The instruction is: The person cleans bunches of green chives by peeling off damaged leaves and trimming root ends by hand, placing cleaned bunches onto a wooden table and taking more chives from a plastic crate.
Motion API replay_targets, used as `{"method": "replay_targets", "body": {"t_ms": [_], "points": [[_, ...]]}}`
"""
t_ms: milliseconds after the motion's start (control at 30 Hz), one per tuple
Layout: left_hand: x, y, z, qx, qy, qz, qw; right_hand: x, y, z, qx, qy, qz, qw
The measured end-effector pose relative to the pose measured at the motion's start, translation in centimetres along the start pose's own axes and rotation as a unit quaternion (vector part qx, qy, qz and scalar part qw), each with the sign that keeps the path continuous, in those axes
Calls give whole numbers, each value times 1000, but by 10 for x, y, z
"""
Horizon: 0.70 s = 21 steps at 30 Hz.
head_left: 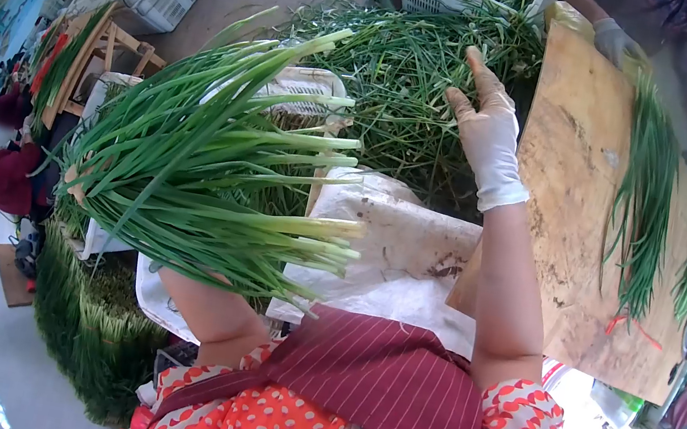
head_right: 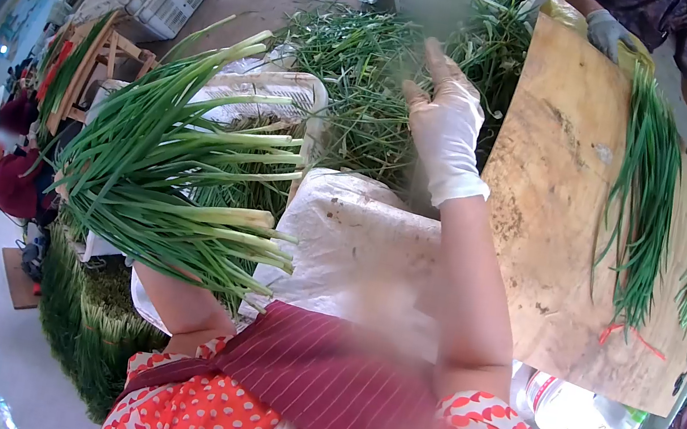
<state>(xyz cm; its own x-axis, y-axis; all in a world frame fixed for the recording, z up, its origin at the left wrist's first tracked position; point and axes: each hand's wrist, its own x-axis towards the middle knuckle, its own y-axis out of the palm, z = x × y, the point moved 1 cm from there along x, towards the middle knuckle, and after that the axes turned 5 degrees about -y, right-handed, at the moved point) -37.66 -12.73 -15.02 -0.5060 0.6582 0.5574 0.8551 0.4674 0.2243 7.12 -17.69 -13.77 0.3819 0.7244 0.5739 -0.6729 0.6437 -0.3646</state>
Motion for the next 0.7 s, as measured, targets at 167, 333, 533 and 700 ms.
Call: {"method": "replay_targets", "body": {"t_ms": [167, 333, 533, 700], "points": [[-2, -5, -3, 27, 3, 2, 1000, -18, 14, 62, 345, 185, 388, 834], [-5, -9, -6, 76, 16, 9, 997, -27, 36, 59, 346, 218, 329, 851], [-12, -19, -7, 278, 85, 28, 957, 2, -29, -18, 113, 147, 50, 981], [-11, -22, 3, 507, 166, 76, 842, -55, -92, -24, -216, 31, 108, 970]]}}
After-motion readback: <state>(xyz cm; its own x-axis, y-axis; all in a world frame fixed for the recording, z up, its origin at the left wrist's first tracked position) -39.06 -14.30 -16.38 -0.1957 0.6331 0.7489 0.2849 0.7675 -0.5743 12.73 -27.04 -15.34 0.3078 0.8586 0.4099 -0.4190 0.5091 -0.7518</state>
